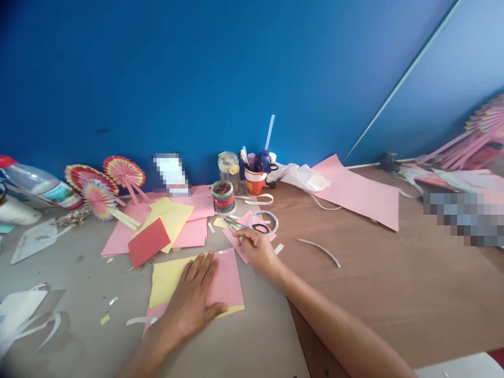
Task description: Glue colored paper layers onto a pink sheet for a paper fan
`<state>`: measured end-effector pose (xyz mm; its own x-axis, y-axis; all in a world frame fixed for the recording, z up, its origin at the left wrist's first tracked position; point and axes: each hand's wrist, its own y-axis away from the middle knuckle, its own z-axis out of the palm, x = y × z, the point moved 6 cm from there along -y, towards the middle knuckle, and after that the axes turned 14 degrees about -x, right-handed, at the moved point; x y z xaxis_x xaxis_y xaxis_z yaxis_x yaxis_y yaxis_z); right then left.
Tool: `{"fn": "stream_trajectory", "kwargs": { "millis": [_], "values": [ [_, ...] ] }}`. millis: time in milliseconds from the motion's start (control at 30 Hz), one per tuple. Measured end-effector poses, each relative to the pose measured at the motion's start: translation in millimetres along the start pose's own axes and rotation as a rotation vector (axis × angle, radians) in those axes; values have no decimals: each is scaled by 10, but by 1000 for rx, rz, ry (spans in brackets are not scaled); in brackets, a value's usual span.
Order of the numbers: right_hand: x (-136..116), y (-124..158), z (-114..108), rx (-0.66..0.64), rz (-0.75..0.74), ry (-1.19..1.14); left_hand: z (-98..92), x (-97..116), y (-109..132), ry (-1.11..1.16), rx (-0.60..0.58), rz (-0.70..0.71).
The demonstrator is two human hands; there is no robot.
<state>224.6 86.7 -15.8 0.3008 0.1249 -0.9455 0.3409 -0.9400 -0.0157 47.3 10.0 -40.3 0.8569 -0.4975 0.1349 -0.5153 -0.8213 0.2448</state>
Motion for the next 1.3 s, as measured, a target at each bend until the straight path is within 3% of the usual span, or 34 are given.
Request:
{"fn": "stream_trajectory", "kwargs": {
  "millis": [167,333,467,667,833,933,1133,1200,1300],
  "values": [
    [-66,-21,-71,60,-75,138,-48,28,32,-15,45,88],
    [-208,67,-31,0,-184,256,-42,125,32,-7,60,174],
    [-287,146,71,-73,-243,393,-145,217,49,68,82,237],
    [-356,93,415,-181,-155,912,-434,379,137,387,4,319],
    [-346,-16,655,-372,-65,1097,-638,441,209,362,-3,296],
    [-337,-99,675,-430,-4,1083,-708,319,231,318,70,230],
    [-350,-180,651,-459,59,988,-697,-302,249,335,429,-44],
    [-341,-154,654,-477,70,922,-639,-406,225,255,471,-73],
    [-317,-103,654,-512,76,785,-523,-428,149,184,434,-46]
  ]
}}
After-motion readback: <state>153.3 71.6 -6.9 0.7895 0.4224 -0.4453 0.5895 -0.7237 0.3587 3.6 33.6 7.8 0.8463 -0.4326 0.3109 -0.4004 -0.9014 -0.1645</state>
